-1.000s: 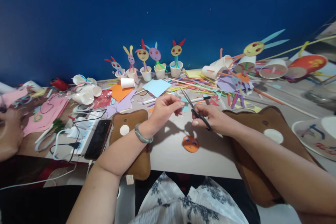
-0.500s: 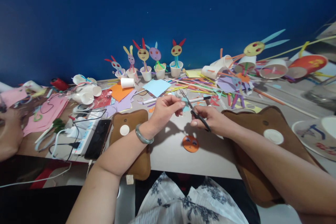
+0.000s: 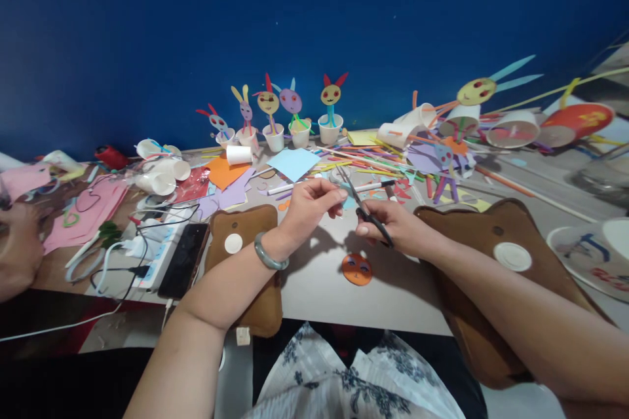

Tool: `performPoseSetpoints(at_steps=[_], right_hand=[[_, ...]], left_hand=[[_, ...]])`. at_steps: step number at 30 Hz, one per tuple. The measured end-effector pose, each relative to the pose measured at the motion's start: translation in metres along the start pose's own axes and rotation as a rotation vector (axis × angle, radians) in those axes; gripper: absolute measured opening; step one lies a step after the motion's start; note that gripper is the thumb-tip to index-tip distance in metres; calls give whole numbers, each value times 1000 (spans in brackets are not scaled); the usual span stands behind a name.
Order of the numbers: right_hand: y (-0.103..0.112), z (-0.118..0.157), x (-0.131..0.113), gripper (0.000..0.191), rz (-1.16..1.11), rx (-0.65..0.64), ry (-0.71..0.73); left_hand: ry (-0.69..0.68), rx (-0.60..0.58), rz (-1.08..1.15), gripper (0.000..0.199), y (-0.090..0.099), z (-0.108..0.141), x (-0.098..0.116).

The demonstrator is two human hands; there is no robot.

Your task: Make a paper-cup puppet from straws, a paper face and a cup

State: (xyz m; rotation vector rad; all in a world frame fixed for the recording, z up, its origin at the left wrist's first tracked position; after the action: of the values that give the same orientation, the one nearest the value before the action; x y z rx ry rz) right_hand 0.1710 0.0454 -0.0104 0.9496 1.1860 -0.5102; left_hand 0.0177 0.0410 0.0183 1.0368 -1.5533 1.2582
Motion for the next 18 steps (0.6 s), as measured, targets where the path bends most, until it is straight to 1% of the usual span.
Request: performPoseSetpoints(at_steps=[4,10,15,18], right_hand=[[-2,1,-3,56,8,-14,-25],[-2,2,-8,58,13,-8,-31],[-1,2,-5,58,-1,21,-36],[2,3,-8,56,-34,65,-28]], left_hand=[[8,2,13,27,1,-1,-4],[19,12,-4,29,2,-1,-5],[22,34,2,30,2,-2,-5],[19,29,8,29,1,-1,-4]])
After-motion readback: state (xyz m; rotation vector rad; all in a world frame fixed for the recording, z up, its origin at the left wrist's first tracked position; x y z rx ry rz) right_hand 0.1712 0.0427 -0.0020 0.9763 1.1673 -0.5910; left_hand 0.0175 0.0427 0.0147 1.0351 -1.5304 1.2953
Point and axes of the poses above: each hand's wrist, its own z-axis away from the middle knuckle, its own y-axis out of the back of the hand, x = y × z, the point moved 6 cm from there along -z, towards the middle knuckle, and after that the axes turned 1 degree about x, right-handed, at the moved point
